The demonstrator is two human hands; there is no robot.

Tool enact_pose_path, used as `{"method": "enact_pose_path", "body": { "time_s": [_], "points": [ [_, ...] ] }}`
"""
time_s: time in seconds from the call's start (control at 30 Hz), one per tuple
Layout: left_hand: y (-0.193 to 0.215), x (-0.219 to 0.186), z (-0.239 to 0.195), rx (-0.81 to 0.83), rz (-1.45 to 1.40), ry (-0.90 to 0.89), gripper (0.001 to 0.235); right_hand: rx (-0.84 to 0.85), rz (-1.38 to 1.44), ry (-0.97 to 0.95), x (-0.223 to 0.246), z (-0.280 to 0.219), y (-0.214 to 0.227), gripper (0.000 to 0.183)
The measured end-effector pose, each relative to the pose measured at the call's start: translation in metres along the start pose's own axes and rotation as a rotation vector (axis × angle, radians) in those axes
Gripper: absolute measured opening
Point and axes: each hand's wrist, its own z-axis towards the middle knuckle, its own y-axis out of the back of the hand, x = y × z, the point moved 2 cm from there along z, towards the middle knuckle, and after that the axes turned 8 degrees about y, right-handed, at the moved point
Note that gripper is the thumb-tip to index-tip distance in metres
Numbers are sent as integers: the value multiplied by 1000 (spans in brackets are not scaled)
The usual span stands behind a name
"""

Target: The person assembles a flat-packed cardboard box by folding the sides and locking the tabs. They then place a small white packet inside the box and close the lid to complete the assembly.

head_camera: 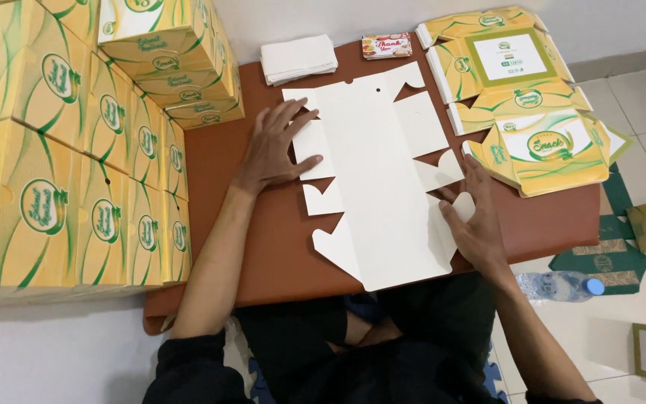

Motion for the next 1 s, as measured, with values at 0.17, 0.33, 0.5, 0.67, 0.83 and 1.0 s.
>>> {"method": "enact_pose_path", "body": {
  "time_s": [0.17, 0.33, 0.5, 0.67, 0.83, 1.0],
  "points": [
    [-5, 12, 1, 82, 54, 83, 74, 18, -73, -67, -3, -20, 10, 98],
    [-4, 7, 3, 124, 61, 130, 74, 43, -73, -184, 9, -34, 9, 92],
    [-3, 7, 2, 28, 63, 144, 64, 98, -357, 31, 31, -20, -1, 67],
    [-3, 8, -1, 12, 38, 153, 54, 57, -416, 141, 20, -24, -14, 68],
    [-7, 14, -2, 42, 31, 161, 49, -53, -462, 247, 0, -37, -14, 76],
    [-12, 20, 0, 65, 24, 195, 51, 347, -369, 120, 4, -28, -12, 49]
  ]
}}
